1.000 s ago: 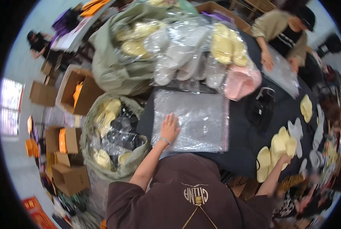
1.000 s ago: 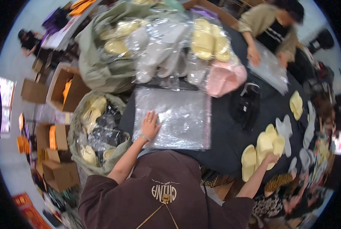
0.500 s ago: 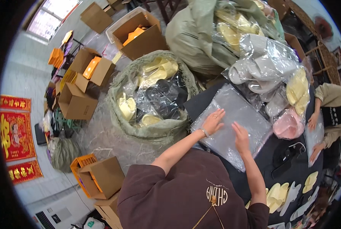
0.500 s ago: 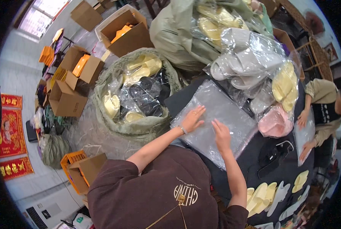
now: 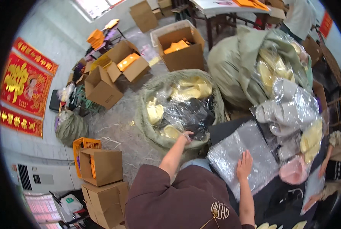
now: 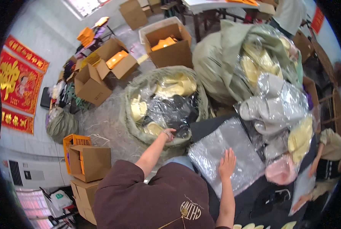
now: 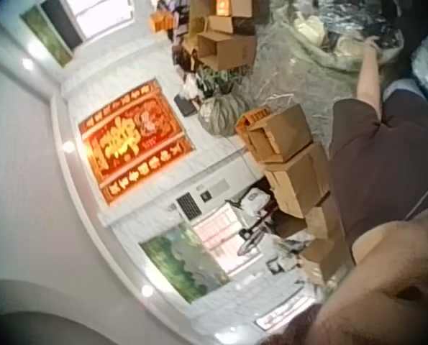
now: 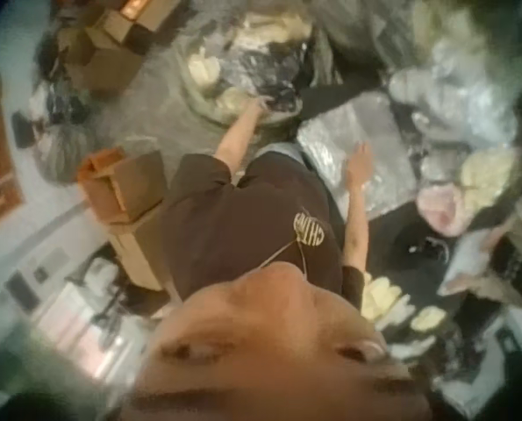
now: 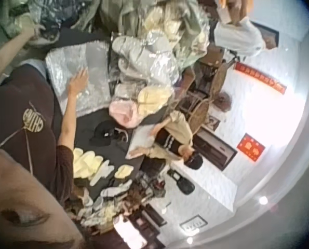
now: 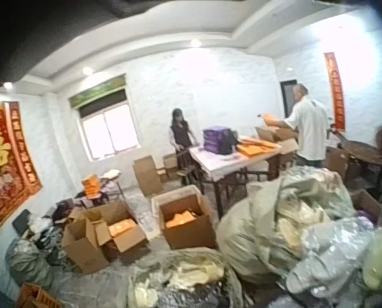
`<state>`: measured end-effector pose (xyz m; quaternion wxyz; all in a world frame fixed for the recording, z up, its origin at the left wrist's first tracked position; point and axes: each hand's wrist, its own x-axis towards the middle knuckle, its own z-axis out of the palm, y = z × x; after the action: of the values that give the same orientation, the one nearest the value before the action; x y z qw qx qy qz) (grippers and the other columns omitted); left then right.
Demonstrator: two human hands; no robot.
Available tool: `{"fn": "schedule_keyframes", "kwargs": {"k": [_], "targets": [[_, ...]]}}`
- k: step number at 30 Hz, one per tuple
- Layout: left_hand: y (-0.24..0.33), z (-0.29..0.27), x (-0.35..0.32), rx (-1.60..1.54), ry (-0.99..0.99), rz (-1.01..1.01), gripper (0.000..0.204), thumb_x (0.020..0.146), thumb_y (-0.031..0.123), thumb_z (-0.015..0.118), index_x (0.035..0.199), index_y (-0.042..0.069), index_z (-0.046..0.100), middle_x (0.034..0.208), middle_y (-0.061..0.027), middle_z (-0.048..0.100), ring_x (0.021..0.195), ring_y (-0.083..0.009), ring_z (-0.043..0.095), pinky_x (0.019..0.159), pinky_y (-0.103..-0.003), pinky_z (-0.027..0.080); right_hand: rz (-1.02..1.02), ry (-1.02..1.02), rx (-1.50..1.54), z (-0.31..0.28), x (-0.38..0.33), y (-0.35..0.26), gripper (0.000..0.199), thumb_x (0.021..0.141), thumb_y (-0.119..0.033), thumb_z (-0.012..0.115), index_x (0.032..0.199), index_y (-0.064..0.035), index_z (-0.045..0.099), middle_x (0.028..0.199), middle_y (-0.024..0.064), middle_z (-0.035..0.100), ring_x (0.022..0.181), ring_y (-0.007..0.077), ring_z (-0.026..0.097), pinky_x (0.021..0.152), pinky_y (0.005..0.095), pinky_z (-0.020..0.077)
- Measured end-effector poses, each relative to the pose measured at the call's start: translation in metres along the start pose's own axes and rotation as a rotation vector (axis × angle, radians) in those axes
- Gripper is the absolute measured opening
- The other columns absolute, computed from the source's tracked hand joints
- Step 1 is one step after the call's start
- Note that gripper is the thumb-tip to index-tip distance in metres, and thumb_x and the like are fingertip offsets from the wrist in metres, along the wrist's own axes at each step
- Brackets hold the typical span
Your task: The person unpacks various colored slippers from large green sacks and places them onto a table. They then pick up pairs of slippers and wrap them individually in bubble wrap. The person handles yellow, white, pink, and black slippers throughout the process.
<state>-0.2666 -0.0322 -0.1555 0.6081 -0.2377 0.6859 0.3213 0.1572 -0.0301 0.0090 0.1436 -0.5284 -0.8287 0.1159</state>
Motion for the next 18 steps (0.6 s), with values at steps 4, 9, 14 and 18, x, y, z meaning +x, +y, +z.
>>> {"fn": "schedule_keyframes", "kwargs": {"k": [4, 9, 14, 18], "targets": [[-0.002, -0.026, 0.047, -0.071, -0.175, -0.068, 0.08, 0.063, 0.041, 0.078, 0.124, 0.001, 0.043, 0.134, -0.0152, 0.041, 0.119, -0.026, 0.039, 0.097, -0.035, 0.032, -0.038, -0.012, 0.02, 0.0, -0.001, -0.004, 0.048, 0.088, -0.019, 0.045, 0.134, -0.0076, 0.037, 0.142, 0.0123, 0.032, 0.13, 0.03, 0.03, 0.106, 0.0461, 0.0227], [-0.002, 0.037, -0.078, -0.019, -0.068, 0.324, 0.09, 0.069, 0.036, 0.076, 0.139, 0.005, 0.027, 0.134, -0.0187, 0.039, 0.122, -0.0289, 0.039, 0.09, -0.046, 0.041, -0.009, -0.008, -0.036, -0.003, -0.002, 0.004, 0.048, 0.089, -0.021, 0.044, 0.134, -0.0082, 0.036, 0.143, 0.0113, 0.031, 0.13, 0.0297, 0.03, 0.107, 0.046, 0.0224], [0.025, 0.006, -0.081, -0.233, 0.075, 0.916, 0.039, 0.063, 0.025, 0.075, 0.087, -0.001, 0.058, 0.078, -0.0088, 0.065, 0.06, -0.0172, 0.059, 0.056, -0.032, 0.045, -0.034, -0.011, 0.019, -0.005, -0.003, -0.002, 0.048, 0.089, -0.022, 0.044, 0.135, -0.0082, 0.037, 0.142, 0.0116, 0.032, 0.13, 0.0298, 0.03, 0.107, 0.0462, 0.0221], [0.059, 0.009, -0.182, 0.145, 0.279, 1.132, 0.041, 0.061, 0.027, 0.074, 0.084, -0.003, 0.058, 0.081, -0.0123, 0.065, 0.067, -0.0211, 0.061, 0.063, -0.034, 0.047, 0.008, 0.003, 0.009, -0.004, -0.005, 0.001, 0.049, 0.088, -0.021, 0.045, 0.135, -0.0082, 0.037, 0.142, 0.0124, 0.032, 0.13, 0.0302, 0.03, 0.107, 0.0464, 0.0216]]}}
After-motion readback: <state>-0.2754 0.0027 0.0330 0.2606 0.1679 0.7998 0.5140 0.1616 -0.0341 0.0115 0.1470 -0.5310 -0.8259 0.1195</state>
